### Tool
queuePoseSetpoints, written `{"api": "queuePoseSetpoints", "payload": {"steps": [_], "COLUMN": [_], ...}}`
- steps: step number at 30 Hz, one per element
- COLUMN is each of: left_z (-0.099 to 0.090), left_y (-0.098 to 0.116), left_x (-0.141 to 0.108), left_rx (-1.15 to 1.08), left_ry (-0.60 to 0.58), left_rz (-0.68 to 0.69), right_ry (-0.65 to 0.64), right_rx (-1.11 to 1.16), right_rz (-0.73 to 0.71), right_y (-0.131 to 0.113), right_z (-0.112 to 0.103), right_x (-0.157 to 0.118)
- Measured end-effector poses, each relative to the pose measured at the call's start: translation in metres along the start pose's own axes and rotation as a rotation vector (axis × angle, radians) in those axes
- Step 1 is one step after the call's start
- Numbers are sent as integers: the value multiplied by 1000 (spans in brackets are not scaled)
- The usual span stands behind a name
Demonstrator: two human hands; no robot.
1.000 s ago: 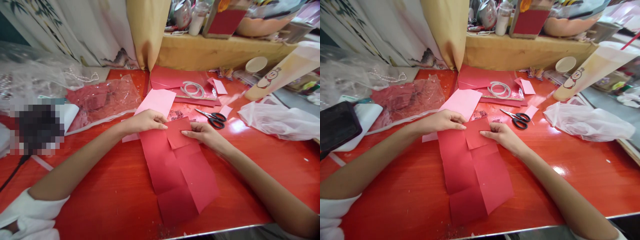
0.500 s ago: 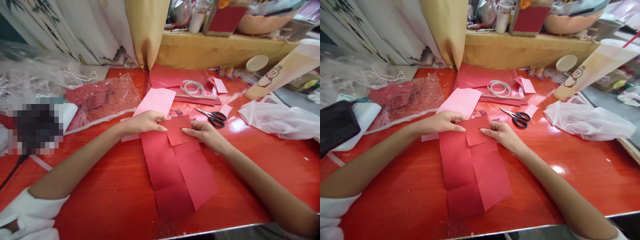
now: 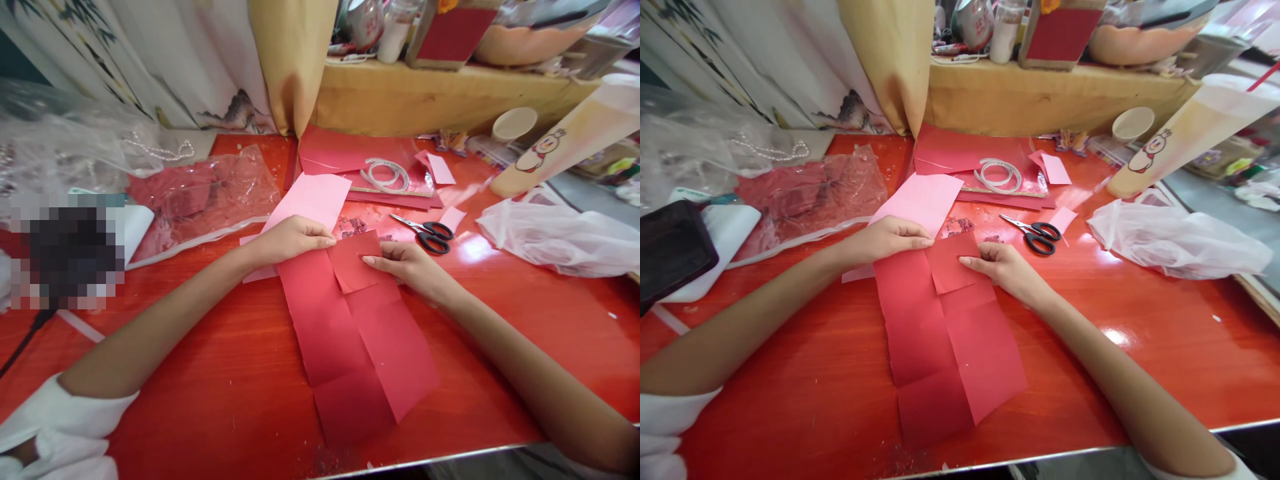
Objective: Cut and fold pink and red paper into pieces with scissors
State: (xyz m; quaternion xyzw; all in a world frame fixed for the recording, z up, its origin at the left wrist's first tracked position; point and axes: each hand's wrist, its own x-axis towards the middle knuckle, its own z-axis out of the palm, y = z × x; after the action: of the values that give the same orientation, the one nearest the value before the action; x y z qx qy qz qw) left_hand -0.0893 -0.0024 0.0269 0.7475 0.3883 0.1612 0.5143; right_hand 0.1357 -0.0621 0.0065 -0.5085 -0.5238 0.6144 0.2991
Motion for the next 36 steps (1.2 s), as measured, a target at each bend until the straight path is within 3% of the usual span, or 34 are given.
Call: {"api": "queuePoseSetpoints", "payload": {"steps": [16,25,30,36], "left_z": [1,6,8,12], "left_y": [-6,-1,5,9], "left_x": [2,0,-2,-7], "left_rx": [1,32,54,67], "left_ry": [-34,-85,-111,-153], "left_rz": [31,37,86,47], "right_ry": [52,62,28,5], "right_rx": [-100,-138,-226,-347], "right_rz": [-57,-86,-120,-168], "right_y": [0,-2,-5,-9], "right_z": [-1,3,4,11], "right_x": [-1,-2,-4,-8]}}
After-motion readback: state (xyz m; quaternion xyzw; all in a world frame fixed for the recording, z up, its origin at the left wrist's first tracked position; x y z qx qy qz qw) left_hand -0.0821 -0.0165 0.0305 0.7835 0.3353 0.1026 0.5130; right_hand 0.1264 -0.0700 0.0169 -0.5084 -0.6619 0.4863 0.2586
